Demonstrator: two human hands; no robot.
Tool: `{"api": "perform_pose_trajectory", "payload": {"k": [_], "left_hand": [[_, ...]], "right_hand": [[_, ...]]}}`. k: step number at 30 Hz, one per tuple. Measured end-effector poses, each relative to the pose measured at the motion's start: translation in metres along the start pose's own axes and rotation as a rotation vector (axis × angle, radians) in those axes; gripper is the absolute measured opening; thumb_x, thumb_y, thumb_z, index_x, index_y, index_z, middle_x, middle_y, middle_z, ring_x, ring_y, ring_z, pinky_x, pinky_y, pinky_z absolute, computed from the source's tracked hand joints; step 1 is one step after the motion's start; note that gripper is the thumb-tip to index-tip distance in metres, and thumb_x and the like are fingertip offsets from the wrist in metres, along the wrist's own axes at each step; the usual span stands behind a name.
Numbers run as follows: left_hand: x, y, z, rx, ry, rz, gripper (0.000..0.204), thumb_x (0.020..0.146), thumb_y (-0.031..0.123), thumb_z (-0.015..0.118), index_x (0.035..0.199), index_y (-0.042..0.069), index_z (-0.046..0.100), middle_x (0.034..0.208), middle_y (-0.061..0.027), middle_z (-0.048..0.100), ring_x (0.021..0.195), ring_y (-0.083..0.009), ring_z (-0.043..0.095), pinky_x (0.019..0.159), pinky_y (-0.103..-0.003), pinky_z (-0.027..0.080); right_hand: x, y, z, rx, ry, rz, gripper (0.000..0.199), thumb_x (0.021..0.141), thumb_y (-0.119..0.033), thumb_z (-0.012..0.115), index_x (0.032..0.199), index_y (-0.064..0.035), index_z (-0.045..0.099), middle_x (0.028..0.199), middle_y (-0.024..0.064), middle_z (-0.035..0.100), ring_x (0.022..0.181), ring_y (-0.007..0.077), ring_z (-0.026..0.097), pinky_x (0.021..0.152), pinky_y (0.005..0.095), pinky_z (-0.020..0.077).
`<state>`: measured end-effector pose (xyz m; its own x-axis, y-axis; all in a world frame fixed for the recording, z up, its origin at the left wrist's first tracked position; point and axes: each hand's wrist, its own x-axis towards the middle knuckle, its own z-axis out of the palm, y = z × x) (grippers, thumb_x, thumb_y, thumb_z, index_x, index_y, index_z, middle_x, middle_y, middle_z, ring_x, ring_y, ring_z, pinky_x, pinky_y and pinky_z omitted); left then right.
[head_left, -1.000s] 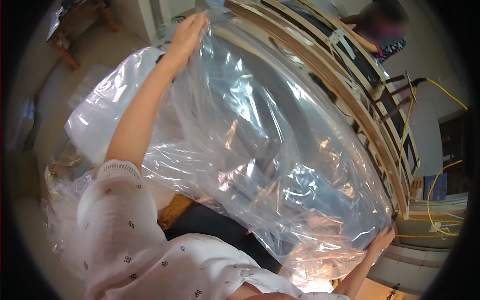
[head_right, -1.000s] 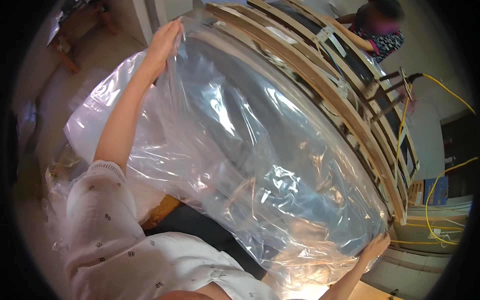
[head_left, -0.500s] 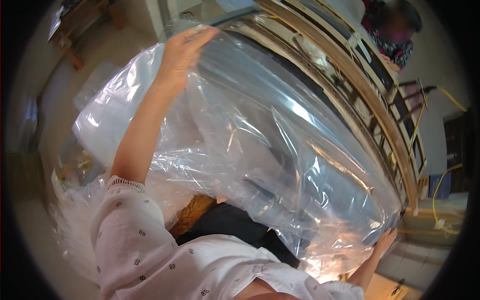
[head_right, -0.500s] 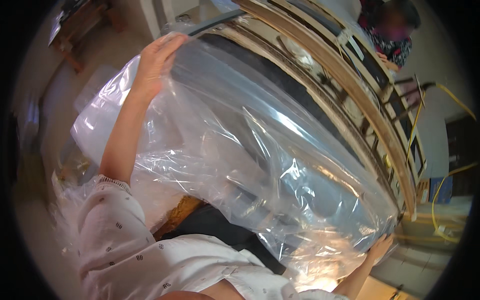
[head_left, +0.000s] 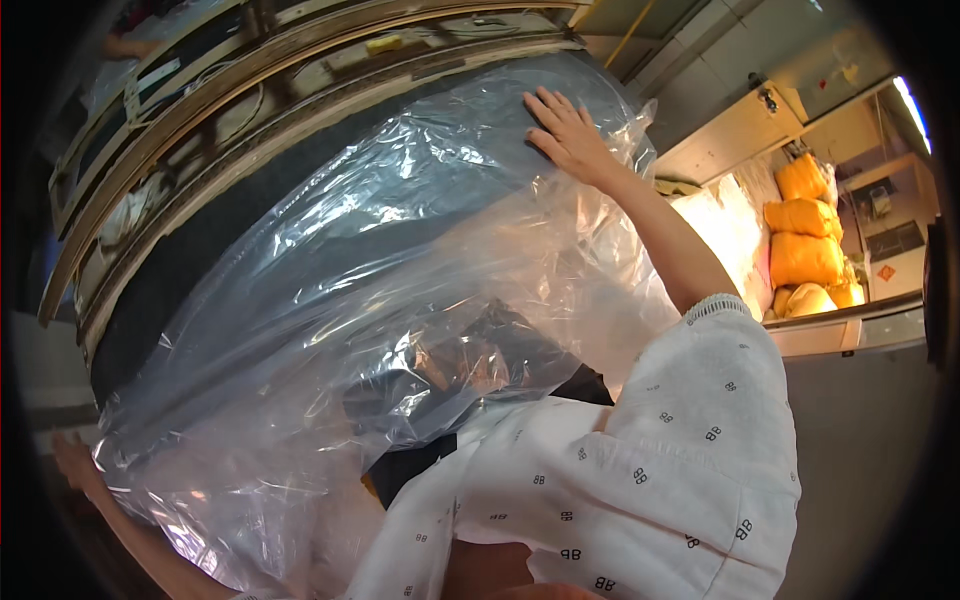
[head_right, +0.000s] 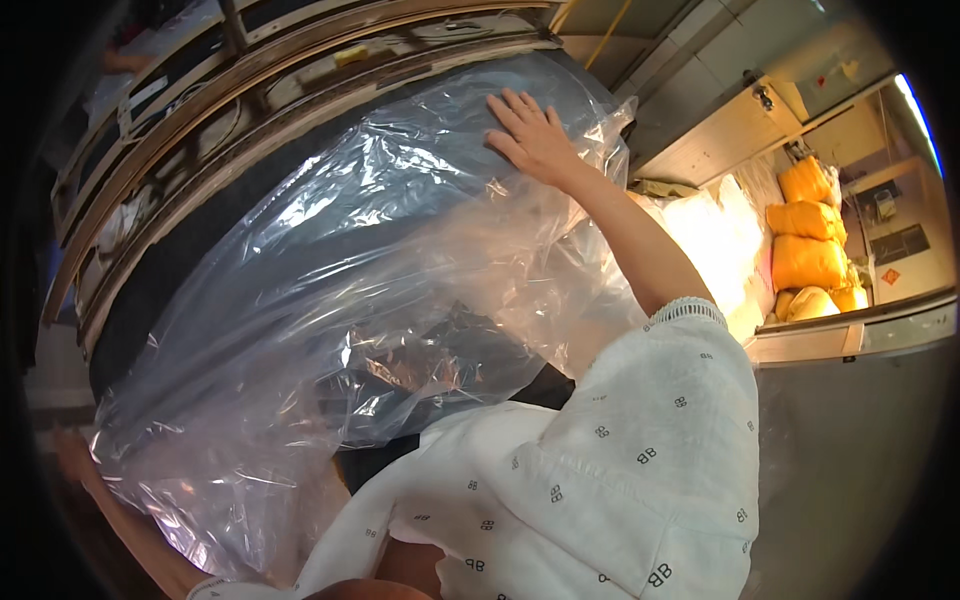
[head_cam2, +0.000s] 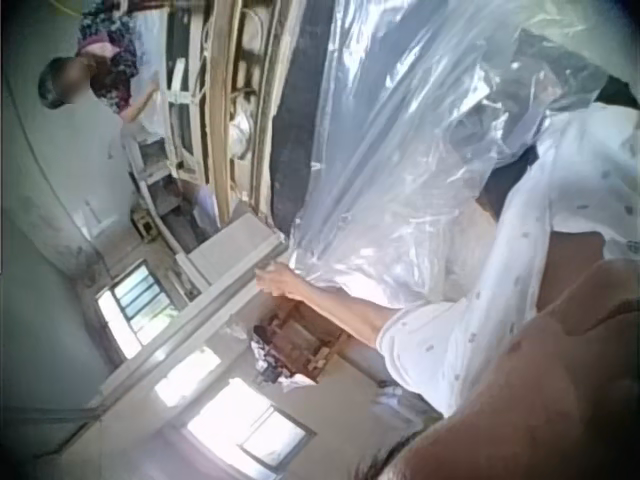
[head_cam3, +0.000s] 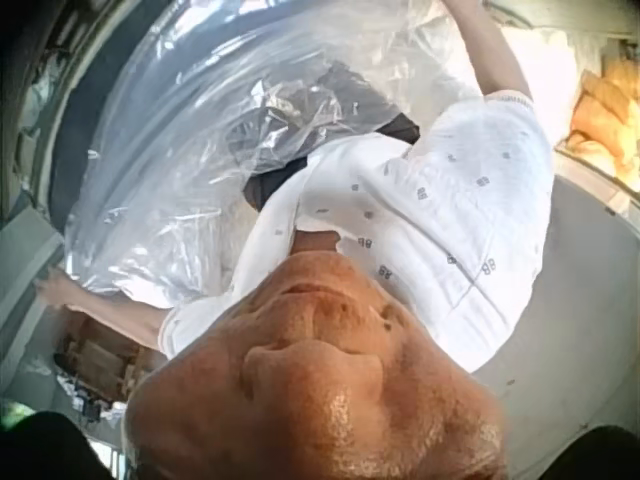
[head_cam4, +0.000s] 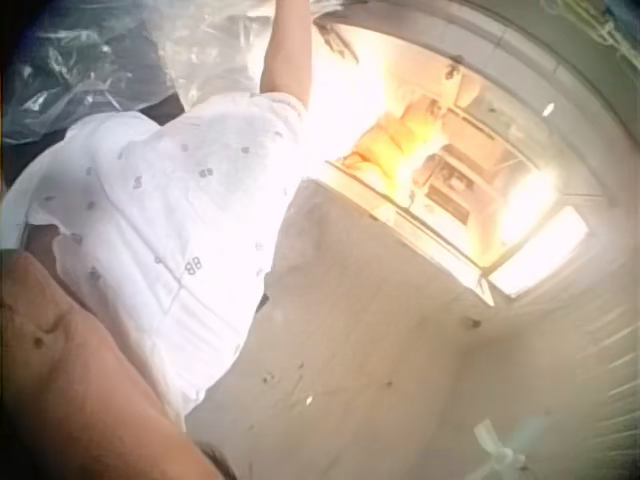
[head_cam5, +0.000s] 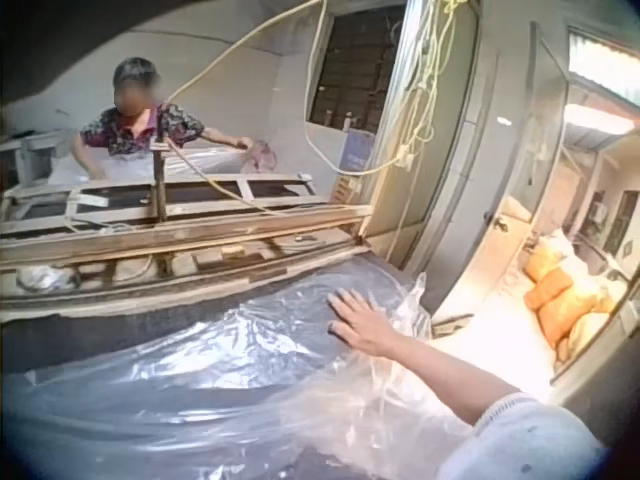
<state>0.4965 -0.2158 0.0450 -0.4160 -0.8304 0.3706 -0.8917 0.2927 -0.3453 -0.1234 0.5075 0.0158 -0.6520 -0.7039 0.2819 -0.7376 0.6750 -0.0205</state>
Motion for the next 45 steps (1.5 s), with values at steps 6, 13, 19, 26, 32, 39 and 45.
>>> {"api": "perform_pose_trajectory", "payload": {"k": [6,13,19,26,32,39,45], "left_hand": [[-0.130,0.320,-0.204,-0.878,-0.123,0.698,0.030,0.088,0.021,0.048,0.111,0.002,0.052,0.114,-0.0128,0.051,0.109,-0.0271,0.047,0.094,-0.031,0.033],[-0.165,0.337,-0.184,-1.211,-0.039,0.448,0.011,0.088,0.010,0.050,0.089,0.000,0.046,0.092,-0.0080,0.054,0.081,-0.0159,0.051,0.077,-0.023,0.039],[-0.185,0.296,-0.172,-1.185,0.179,0.370,0.013,0.088,0.008,0.051,0.098,0.000,0.050,0.083,-0.0036,0.049,0.078,-0.0109,0.047,0.074,-0.021,0.039],[-0.259,0.265,-0.242,-0.662,0.421,0.583,0.018,0.075,-0.002,0.061,0.093,0.000,0.059,0.083,-0.0115,0.057,0.074,-0.0216,0.054,0.059,-0.029,0.041],[-0.318,0.274,-0.236,-0.801,0.228,0.336,0.007,0.076,0.005,0.063,0.084,0.003,0.064,0.081,-0.0062,0.053,0.074,-0.0154,0.050,0.059,-0.027,0.037],[-0.204,0.274,-0.252,-1.773,0.187,-0.540,0.034,0.088,0.023,0.050,0.118,0.008,0.047,0.107,-0.0049,0.056,0.097,-0.0144,0.052,0.074,-0.021,0.039],[-0.104,0.281,-0.120,-1.154,0.215,-0.250,0.033,0.081,0.034,0.059,0.094,0.004,0.065,0.086,-0.0045,0.063,0.082,-0.0121,0.056,0.075,-0.025,0.041]], "right_hand": [[0.027,0.075,0.002,-0.032,0.141,0.223,0.061,0.087,-0.047,0.037,0.129,-0.0037,0.033,0.137,0.0140,0.029,0.128,0.0299,0.024,0.100,0.0523,0.0199],[0.004,0.067,0.013,-0.016,0.130,0.125,0.055,0.087,-0.043,0.039,0.125,-0.0028,0.039,0.133,0.0139,0.037,0.123,0.0303,0.033,0.099,0.0454,0.0272],[0.007,0.088,0.004,-0.045,0.302,-0.044,0.042,0.084,-0.034,0.048,0.111,-0.0018,0.053,0.114,0.0114,0.054,0.101,0.0308,0.049,0.083,0.0352,0.0423],[0.050,0.140,0.010,0.275,0.230,0.104,0.029,0.077,-0.024,0.057,0.102,-0.0088,0.058,0.084,0.0065,0.062,0.086,0.0252,0.056,0.072,0.0345,0.0453],[0.098,0.199,0.042,0.727,0.031,-0.035,0.019,0.076,-0.017,0.062,0.089,-0.0041,0.057,0.072,0.0029,0.054,0.067,0.0123,0.050,0.062,0.0265,0.0411],[0.118,0.130,-0.019,1.625,0.255,0.221,0.008,0.083,-0.013,0.053,0.085,-0.0051,0.054,0.071,0.0000,0.053,0.066,0.0105,0.051,0.060,0.0236,0.0417],[0.119,0.065,0.054,0.807,0.666,0.384,0.020,0.079,-0.022,0.057,0.087,-0.0036,0.057,0.077,0.0109,0.062,0.074,0.0218,0.059,0.070,0.0321,0.0442]]}}
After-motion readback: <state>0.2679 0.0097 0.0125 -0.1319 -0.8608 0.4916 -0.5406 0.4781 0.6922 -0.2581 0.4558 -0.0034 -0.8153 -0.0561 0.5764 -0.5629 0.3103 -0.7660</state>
